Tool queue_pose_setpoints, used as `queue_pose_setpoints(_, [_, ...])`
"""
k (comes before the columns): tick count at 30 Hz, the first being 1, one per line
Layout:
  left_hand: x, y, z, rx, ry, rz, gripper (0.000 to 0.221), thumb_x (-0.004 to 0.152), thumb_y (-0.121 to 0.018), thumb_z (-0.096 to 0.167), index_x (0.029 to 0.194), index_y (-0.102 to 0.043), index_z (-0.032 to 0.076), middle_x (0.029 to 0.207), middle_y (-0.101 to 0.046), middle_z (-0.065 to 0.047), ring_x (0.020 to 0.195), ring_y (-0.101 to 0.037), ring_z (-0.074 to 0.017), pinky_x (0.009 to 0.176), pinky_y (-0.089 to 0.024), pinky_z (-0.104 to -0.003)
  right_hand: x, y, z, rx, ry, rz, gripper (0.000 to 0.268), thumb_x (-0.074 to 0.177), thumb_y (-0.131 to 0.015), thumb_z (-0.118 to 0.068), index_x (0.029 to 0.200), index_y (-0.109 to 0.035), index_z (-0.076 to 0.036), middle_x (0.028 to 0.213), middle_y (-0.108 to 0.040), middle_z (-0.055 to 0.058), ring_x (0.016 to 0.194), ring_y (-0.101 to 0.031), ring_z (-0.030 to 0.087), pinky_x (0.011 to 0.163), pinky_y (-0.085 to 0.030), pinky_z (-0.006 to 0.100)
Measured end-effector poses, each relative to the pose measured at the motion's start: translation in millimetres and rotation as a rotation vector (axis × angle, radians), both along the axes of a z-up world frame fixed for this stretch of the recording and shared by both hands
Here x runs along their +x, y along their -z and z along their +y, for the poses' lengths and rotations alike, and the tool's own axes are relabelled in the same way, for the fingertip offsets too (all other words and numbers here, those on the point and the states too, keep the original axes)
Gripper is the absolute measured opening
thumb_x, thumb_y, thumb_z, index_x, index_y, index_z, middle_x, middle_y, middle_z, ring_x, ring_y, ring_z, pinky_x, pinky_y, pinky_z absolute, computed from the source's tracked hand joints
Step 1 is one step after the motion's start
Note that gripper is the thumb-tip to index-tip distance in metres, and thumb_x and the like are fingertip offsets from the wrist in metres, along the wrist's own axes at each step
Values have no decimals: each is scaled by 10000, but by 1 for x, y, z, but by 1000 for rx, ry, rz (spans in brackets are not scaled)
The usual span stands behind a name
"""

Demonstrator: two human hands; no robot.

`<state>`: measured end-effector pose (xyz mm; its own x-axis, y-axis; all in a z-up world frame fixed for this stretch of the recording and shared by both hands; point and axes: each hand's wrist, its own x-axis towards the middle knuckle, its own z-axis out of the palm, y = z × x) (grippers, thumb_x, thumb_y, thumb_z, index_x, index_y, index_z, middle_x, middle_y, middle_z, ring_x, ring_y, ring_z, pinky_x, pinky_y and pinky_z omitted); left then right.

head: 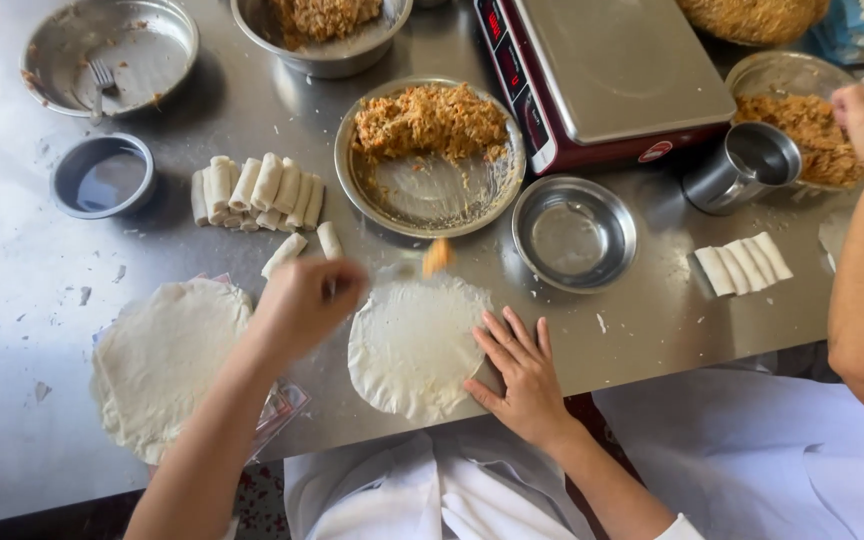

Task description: The person places filling on a wrapper, rolls the wrapper, and then packs several of the finished rolls into a plastic bag by hand at a stainless steel table.

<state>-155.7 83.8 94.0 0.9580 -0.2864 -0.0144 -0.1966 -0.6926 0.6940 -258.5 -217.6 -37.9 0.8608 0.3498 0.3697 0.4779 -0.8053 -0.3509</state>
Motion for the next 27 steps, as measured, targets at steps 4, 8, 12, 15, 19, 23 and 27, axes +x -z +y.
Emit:
queue_pose_setpoints(4, [-72, 39, 17, 132, 58, 147, 207, 835, -661, 175, 991, -796, 161, 895, -800, -168, 847, -746, -443, 748, -585, -579, 5, 4, 0, 50, 20, 85, 788, 882, -690, -617, 1491, -530, -143, 1601, -452, 94, 1513, -315, 347, 1229, -63, 588])
queue_pose_setpoints(8, [-93, 37, 37, 492, 130, 38, 177, 895, -597, 214, 942, -749, 290, 812, -762, -5, 702, -757, -302, 663, -626, -440, 1, 1, -5, 147, -18, 214, 831, 744, -877, -471, 1422, -530, -140, 1619, -420, 122, 1520, -300, 363, 1227, -97, 600])
queue_pose_setpoints(12, [-91, 32, 35, 488, 203, -29, 132, 903, -603, 229, 916, -729, 266, 758, -719, 2, 664, -744, -314, 604, -624, -446, -5, -8, 1, 118, -151, 147, 427, 764, -852, -434, 1072, -691, -186, 1633, -414, 81, 1523, -303, 356, 1219, -139, 599])
queue_pose_setpoints(15, [-92, 50, 12, 570, 258, -93, 179, 905, -577, 166, 934, -716, 275, 746, -689, 27, 619, -733, -235, 563, -617, -378, -7, -9, 11, 144, -181, 45, 206, 833, -800, -377, 952, -747, -217, 1585, -488, 76, 1502, -356, 366, 1202, -159, 603])
queue_pose_setpoints(19, [-68, 20, 7, 659, 312, -132, 210, 904, -592, 108, 923, -738, 259, 722, -706, 10, 595, -726, -209, 545, -605, -365, -9, 1, 18, 160, -172, -76, 133, 903, -745, -370, 915, -757, -239, 1520, -567, 58, 1467, -434, 334, 1218, -171, 573])
queue_pose_setpoints(23, [2, 3, -2, 588, 159, -290, 125, 873, -654, 89, 955, -734, 138, 812, -712, -87, 657, -726, -307, 569, -608, -449, -5, 4, 26, 182, -184, -166, 107, 919, -740, -300, 876, -748, -203, 1443, -637, 39, 1381, -550, 287, 1211, -278, 539])
queue_pose_setpoints(27, [82, 63, -32, 600, -36, -489, 244, 822, -669, -75, 1019, -763, 35, 997, -635, -167, 762, -718, -316, 611, -613, -449, 13, -9, 33, 226, -96, -203, 105, 927, -741, -239, 884, -749, -143, 1344, -698, 84, 1162, -702, 289, 1065, -483, 517])
